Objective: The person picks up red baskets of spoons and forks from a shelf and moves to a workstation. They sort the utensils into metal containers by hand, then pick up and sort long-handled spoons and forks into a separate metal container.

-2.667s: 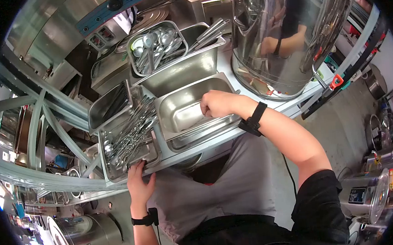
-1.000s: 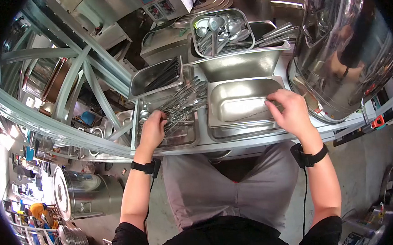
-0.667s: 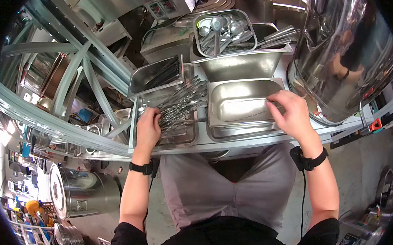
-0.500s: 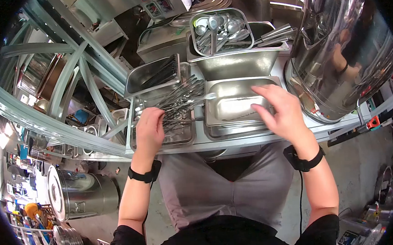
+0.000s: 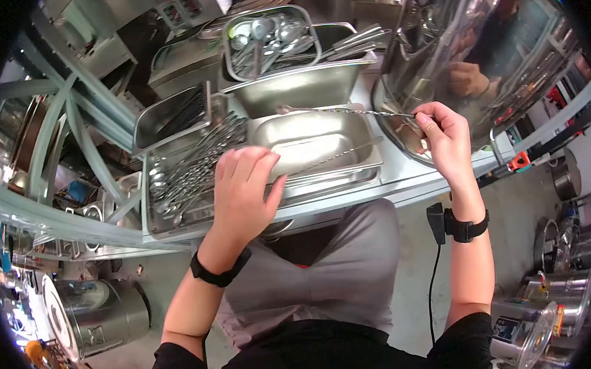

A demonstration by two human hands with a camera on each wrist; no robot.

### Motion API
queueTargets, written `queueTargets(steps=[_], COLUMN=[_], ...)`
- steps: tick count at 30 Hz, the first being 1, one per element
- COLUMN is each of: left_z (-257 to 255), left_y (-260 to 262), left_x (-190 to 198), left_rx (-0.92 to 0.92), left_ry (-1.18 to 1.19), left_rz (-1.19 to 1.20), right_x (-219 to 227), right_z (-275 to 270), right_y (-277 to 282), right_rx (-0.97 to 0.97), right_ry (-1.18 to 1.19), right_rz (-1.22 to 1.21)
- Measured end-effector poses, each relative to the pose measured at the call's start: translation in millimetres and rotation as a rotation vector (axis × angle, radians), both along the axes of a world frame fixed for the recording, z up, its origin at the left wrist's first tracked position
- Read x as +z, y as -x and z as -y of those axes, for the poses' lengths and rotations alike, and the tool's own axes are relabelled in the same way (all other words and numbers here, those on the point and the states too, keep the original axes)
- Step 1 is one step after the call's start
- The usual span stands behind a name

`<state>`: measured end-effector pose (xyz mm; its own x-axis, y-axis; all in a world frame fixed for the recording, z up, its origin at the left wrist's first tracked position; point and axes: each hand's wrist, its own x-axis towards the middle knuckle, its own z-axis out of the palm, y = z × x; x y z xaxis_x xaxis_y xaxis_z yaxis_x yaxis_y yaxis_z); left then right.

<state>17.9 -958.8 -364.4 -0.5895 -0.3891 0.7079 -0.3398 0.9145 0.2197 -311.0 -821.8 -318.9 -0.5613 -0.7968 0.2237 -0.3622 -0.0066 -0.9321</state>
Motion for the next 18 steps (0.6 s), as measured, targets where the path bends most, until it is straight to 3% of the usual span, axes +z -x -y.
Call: queueTargets(steps=[2, 5, 8, 14, 15, 17, 18], left_z=[-2, -5, -9, -4, -4, -7, -7], left_y=[-3, -6, -9, -12, -12, -10, -8], left_x=[-14, -38, -49, -49, -48, -42, -39], left_rx=[0.002, -0.010, -0.019, -0.048, -0.047, -0.018, -0.018], left_ry=[-0.056, -0.168, -0.307, -0.287, -0.287, -0.359, -0.361], left_rz=[0.164, 0.220, 0.183, 0.174, 0.174, 0.153, 0.152], right_x=[-8, -33, -36, -46, -43, -39, -31], right_z=[-1, 8, 25, 45, 46, 43, 39], right_y=[9, 11, -11, -22, -21, -16, -14], right_rx=[-0.011, 0.051, 0.113, 0.191, 0.191, 0.188, 0.183], right_ry=[-0.038, -0.101, -0.199, -0.229, -0.229, -0.148, -0.141], right_rz=[-0.081, -0.256, -0.382, -0.441, -0.442, -0.122, -0.078])
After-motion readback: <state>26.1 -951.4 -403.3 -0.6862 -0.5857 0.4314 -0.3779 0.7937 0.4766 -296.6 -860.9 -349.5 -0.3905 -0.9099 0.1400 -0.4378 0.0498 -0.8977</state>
